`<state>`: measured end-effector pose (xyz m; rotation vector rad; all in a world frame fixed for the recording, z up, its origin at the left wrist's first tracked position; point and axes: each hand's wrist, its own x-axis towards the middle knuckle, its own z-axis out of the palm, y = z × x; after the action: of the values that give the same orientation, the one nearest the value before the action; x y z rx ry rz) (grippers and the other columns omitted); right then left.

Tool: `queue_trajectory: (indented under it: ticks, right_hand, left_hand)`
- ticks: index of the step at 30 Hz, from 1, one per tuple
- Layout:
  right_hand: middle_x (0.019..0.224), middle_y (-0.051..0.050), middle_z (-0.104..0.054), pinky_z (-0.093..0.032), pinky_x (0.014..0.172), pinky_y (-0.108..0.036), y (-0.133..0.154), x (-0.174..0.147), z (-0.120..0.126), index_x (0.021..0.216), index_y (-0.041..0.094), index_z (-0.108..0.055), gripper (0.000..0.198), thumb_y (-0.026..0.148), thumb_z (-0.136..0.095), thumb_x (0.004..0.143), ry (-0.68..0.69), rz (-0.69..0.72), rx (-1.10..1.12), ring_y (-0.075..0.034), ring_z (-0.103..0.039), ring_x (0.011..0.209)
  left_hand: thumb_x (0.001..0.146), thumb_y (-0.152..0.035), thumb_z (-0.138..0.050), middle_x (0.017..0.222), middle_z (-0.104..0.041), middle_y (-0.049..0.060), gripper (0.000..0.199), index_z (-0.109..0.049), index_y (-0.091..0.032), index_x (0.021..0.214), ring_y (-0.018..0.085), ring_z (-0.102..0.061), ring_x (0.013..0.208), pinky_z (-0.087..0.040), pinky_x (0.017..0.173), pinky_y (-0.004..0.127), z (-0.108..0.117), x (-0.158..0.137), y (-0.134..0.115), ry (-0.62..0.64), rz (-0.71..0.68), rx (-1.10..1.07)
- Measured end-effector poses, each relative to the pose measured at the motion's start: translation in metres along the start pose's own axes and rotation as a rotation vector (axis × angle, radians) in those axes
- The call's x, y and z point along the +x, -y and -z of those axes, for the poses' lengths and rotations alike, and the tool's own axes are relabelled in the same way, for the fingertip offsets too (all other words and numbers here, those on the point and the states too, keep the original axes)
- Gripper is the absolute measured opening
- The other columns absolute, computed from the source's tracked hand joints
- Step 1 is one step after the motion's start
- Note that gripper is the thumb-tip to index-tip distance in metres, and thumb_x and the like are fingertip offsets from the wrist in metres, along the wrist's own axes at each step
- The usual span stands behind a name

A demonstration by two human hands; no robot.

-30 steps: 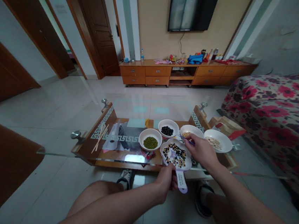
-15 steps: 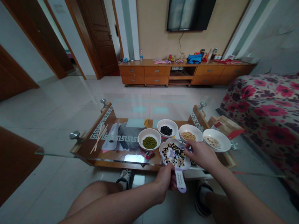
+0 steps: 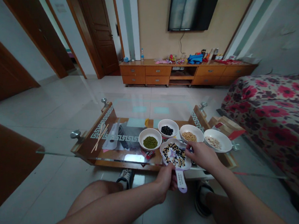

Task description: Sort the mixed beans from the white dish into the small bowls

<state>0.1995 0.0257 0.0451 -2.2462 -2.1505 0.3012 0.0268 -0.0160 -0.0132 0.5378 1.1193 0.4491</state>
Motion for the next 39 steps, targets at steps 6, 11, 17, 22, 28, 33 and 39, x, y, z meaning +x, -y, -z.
queue_trajectory:
  ticks: [6, 11, 17, 22, 28, 33, 39]
  right_hand:
    - [0.083, -0.005, -0.070, -0.028, 0.057, -0.025, -0.002, -0.001, 0.000, 0.084, 0.024, -0.065, 0.018, 0.037, -0.054, 0.083, -0.001, 0.009, -0.011, -0.019, -0.063, 0.078]
    - [0.083, -0.005, -0.070, -0.030, 0.059, -0.025, -0.003, -0.002, 0.000, 0.085, 0.024, -0.066, 0.018, 0.037, -0.054, 0.083, -0.006, 0.010, -0.024, -0.019, -0.063, 0.080]
    - [0.084, -0.005, -0.070, -0.030, 0.058, -0.025, -0.004, -0.002, 0.001, 0.086, 0.023, -0.066, 0.019, 0.038, -0.055, 0.084, 0.003, 0.004, -0.018, -0.019, -0.063, 0.079]
    - [0.084, -0.005, -0.070, -0.029, 0.057, -0.025, -0.003, -0.002, 0.001, 0.085, 0.024, -0.066, 0.018, 0.037, -0.054, 0.084, 0.012, 0.004, -0.015, -0.019, -0.063, 0.079]
    - [0.079, -0.004, -0.070, -0.029, 0.057, -0.025, -0.003, -0.002, 0.000, 0.084, 0.023, -0.066, 0.019, 0.038, -0.053, 0.085, -0.037, 0.028, 0.018, -0.017, -0.063, 0.074]
    - [0.078, -0.003, -0.070, -0.030, 0.057, -0.024, 0.001, -0.001, 0.000, 0.087, 0.023, -0.066, 0.022, 0.041, -0.053, 0.086, -0.119, 0.018, 0.073, -0.016, -0.062, 0.069]
    - [0.080, -0.003, -0.072, -0.032, 0.060, -0.025, 0.011, 0.006, -0.005, 0.089, 0.024, -0.067, 0.023, 0.041, -0.050, 0.088, -0.282, 0.045, 0.107, -0.018, -0.064, 0.073]
  left_hand:
    - [0.087, -0.031, -0.034, 0.051, -0.050, -0.001, 0.035, -0.053, -0.017, 0.062, 0.010, -0.042, 0.039, -0.025, 0.047, 0.024, 0.001, 0.003, 0.002, -0.003, -0.004, -0.003]
    - [0.086, -0.032, -0.035, 0.052, -0.050, -0.001, 0.033, -0.052, -0.017, 0.061, 0.009, -0.042, 0.038, -0.025, 0.047, 0.024, 0.002, 0.007, 0.003, 0.002, 0.007, -0.010]
    - [0.086, -0.031, -0.033, 0.051, -0.049, -0.001, 0.034, -0.052, -0.017, 0.061, 0.009, -0.042, 0.039, -0.024, 0.046, 0.025, 0.002, 0.006, 0.004, 0.005, -0.004, -0.007]
    - [0.085, -0.032, -0.035, 0.051, -0.050, -0.001, 0.034, -0.052, -0.017, 0.060, 0.010, -0.043, 0.039, -0.025, 0.047, 0.025, 0.002, 0.007, 0.004, 0.006, 0.000, -0.002]
    - [0.086, -0.033, -0.037, 0.052, -0.050, -0.001, 0.032, -0.052, -0.017, 0.062, 0.009, -0.043, 0.039, -0.026, 0.047, 0.024, 0.001, 0.005, 0.003, -0.005, 0.001, -0.002]
    - [0.086, -0.032, -0.036, 0.053, -0.050, -0.001, 0.032, -0.053, -0.017, 0.063, 0.010, -0.042, 0.040, -0.026, 0.047, 0.025, 0.001, 0.003, 0.003, -0.004, -0.009, -0.001]
    - [0.087, -0.031, -0.033, 0.051, -0.049, -0.001, 0.034, -0.053, -0.017, 0.064, 0.010, -0.041, 0.040, -0.025, 0.047, 0.024, 0.001, 0.004, 0.004, -0.008, -0.007, 0.005]
